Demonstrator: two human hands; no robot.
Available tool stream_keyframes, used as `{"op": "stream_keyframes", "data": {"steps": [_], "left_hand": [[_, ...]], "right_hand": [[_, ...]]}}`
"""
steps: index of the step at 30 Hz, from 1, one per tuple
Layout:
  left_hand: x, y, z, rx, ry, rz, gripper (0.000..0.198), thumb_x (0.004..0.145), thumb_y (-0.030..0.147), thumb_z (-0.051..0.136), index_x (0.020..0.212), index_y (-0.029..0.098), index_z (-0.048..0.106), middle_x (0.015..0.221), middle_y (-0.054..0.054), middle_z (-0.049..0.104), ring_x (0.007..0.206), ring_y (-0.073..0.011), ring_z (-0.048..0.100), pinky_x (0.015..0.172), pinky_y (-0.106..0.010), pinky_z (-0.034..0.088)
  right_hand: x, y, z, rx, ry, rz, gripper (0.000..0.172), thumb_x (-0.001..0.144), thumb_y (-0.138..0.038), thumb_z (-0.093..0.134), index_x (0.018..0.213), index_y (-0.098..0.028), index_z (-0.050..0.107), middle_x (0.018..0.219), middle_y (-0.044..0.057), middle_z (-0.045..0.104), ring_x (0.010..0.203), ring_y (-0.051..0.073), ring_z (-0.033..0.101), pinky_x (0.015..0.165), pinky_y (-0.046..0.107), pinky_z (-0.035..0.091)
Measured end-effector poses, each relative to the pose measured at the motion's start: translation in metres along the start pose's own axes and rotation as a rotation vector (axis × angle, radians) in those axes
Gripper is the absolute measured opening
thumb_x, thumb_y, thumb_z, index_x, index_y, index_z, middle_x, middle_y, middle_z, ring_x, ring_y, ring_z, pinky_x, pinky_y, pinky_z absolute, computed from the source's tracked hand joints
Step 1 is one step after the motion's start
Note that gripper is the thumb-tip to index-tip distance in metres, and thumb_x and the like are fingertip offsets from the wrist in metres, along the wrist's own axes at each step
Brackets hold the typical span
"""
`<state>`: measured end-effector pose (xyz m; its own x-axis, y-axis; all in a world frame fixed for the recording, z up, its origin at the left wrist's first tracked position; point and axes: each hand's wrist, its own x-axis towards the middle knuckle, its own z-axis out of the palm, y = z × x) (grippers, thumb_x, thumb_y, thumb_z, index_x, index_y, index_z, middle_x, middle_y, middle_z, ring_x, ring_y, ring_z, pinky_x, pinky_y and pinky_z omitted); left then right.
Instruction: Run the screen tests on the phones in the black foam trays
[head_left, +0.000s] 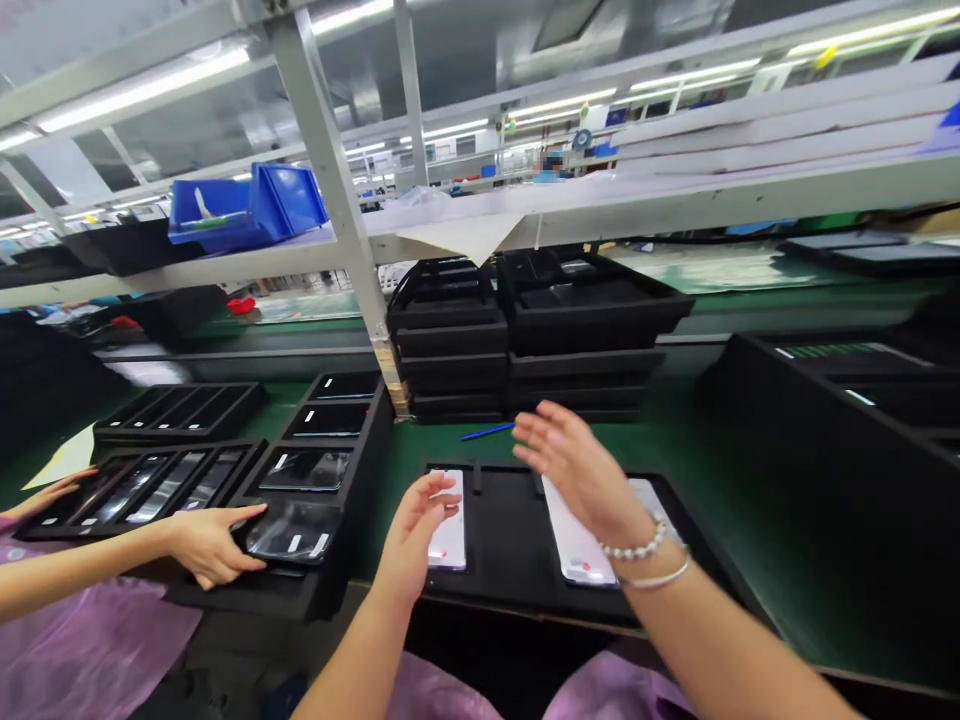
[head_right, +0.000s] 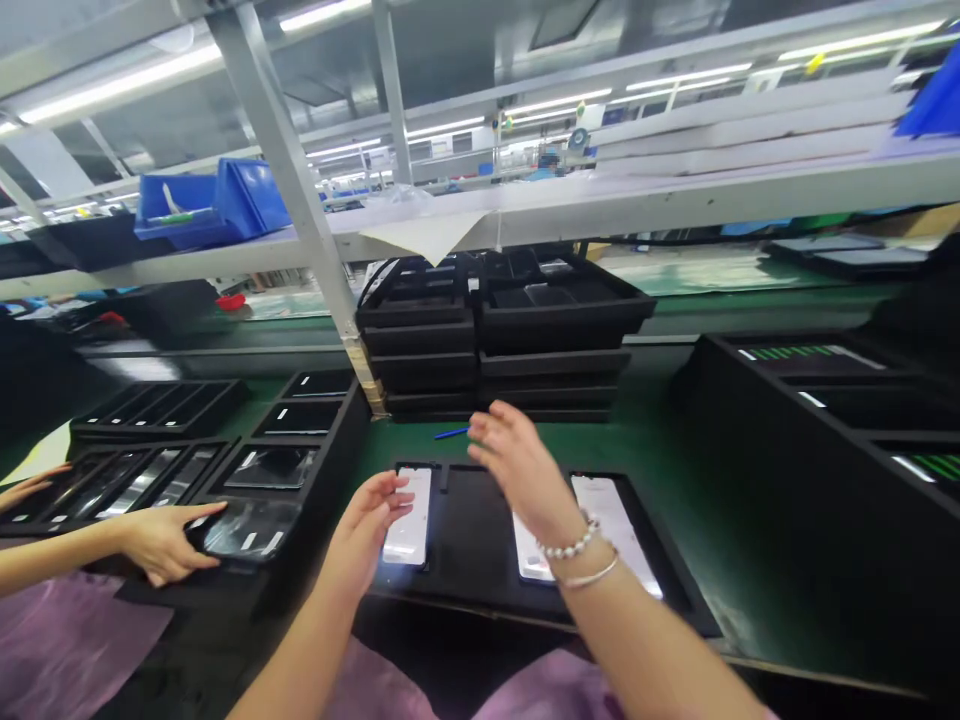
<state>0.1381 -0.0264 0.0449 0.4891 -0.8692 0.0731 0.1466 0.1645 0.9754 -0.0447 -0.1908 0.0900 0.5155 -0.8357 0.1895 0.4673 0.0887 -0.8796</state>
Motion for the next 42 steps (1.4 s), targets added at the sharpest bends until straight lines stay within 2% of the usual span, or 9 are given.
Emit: {"op": "stream_keyframes", "data": {"steps": [3, 5, 8, 11, 16, 23, 28, 36, 42], "left_hand": [[0.005, -0.009, 0.027, 0.057, -0.135, 0.076, 0.036, 0.092, 0.047, 0.067, 0.120, 0.025, 0.070, 0.122, -0.011, 0.072, 0.109, -0.0259, 0.070, 0.099, -0.044, 0.057], [-0.013, -0.030, 0.030, 0.307, -0.214, 0.163, 0.028, 0.096, 0.039, 0.063, 0.120, 0.027, 0.071, 0.125, -0.010, 0.071, 0.118, -0.0261, 0.067, 0.106, -0.046, 0.053], [-0.049, -0.061, 0.013, 0.764, -0.207, 0.383, 0.029, 0.097, 0.027, 0.059, 0.124, 0.030, 0.069, 0.137, -0.009, 0.065, 0.136, -0.0271, 0.056, 0.115, -0.050, 0.047], [-0.074, -0.070, -0.013, 1.041, -0.080, 0.514, 0.031, 0.096, 0.023, 0.058, 0.126, 0.028, 0.066, 0.138, -0.010, 0.064, 0.137, -0.0275, 0.055, 0.114, -0.051, 0.047], [-0.062, -0.060, -0.039, 1.222, 0.181, 0.418, 0.036, 0.097, 0.033, 0.061, 0.130, 0.021, 0.060, 0.145, -0.016, 0.055, 0.144, -0.0324, 0.045, 0.120, -0.059, 0.037], [-0.032, -0.059, -0.025, 1.396, -0.097, 0.382, 0.037, 0.098, 0.042, 0.060, 0.128, 0.021, 0.065, 0.150, -0.016, 0.052, 0.145, -0.0346, 0.043, 0.118, -0.053, 0.039], [-0.025, -0.067, -0.018, 1.557, -0.082, 0.380, 0.037, 0.100, 0.042, 0.055, 0.129, 0.024, 0.069, 0.151, -0.015, 0.054, 0.143, -0.0383, 0.045, 0.112, -0.054, 0.041], [-0.018, -0.067, -0.015, 1.638, -0.106, 0.293, 0.039, 0.101, 0.043, 0.050, 0.132, 0.028, 0.069, 0.155, -0.014, 0.050, 0.146, -0.0394, 0.040, 0.110, -0.054, 0.041], [-0.016, -0.072, -0.018, 1.598, -0.066, 0.353, 0.046, 0.100, 0.044, 0.052, 0.139, 0.023, 0.062, 0.153, -0.015, 0.053, 0.144, -0.0383, 0.044, 0.112, -0.053, 0.040]], "right_hand": [[-0.046, 0.039, -0.005, -0.176, -0.214, 0.063, 0.036, 0.096, -0.058, 0.064, 0.102, -0.023, 0.064, 0.090, 0.009, 0.071, 0.083, 0.026, 0.071, 0.079, 0.043, 0.062], [-0.084, 0.058, -0.022, -0.443, -0.231, -0.050, 0.026, 0.100, -0.046, 0.062, 0.096, -0.022, 0.069, 0.091, 0.009, 0.071, 0.085, 0.025, 0.070, 0.080, 0.040, 0.061], [-0.132, 0.068, -0.064, -0.791, -0.221, -0.366, 0.017, 0.103, -0.031, 0.055, 0.109, -0.025, 0.070, 0.104, 0.008, 0.071, 0.097, 0.024, 0.070, 0.088, 0.038, 0.060], [-0.153, 0.056, -0.104, -0.980, -0.119, -0.450, 0.019, 0.103, -0.027, 0.056, 0.119, -0.025, 0.066, 0.112, 0.008, 0.070, 0.101, 0.025, 0.069, 0.090, 0.040, 0.060], [-0.144, 0.040, -0.146, -1.142, 0.020, -0.473, 0.023, 0.100, -0.027, 0.061, 0.122, -0.022, 0.063, 0.116, 0.011, 0.067, 0.111, 0.032, 0.063, 0.100, 0.054, 0.052], [-0.133, 0.043, -0.160, -1.291, -0.049, -0.505, 0.022, 0.100, -0.025, 0.059, 0.121, -0.019, 0.062, 0.115, 0.014, 0.067, 0.113, 0.035, 0.060, 0.100, 0.058, 0.049], [-0.130, 0.048, -0.156, -1.344, -0.081, -0.468, 0.032, 0.101, -0.024, 0.052, 0.132, -0.019, 0.055, 0.121, 0.012, 0.066, 0.117, 0.034, 0.058, 0.099, 0.055, 0.051], [-0.126, 0.048, -0.148, -1.521, -0.215, -0.291, 0.035, 0.107, -0.032, 0.044, 0.139, -0.019, 0.050, 0.132, 0.010, 0.064, 0.135, 0.035, 0.049, 0.116, 0.063, 0.031], [-0.140, 0.029, -0.188, -1.492, 0.091, -0.334, 0.029, 0.105, -0.032, 0.049, 0.130, -0.018, 0.054, 0.125, 0.012, 0.066, 0.126, 0.033, 0.057, 0.116, 0.061, 0.035]]}}
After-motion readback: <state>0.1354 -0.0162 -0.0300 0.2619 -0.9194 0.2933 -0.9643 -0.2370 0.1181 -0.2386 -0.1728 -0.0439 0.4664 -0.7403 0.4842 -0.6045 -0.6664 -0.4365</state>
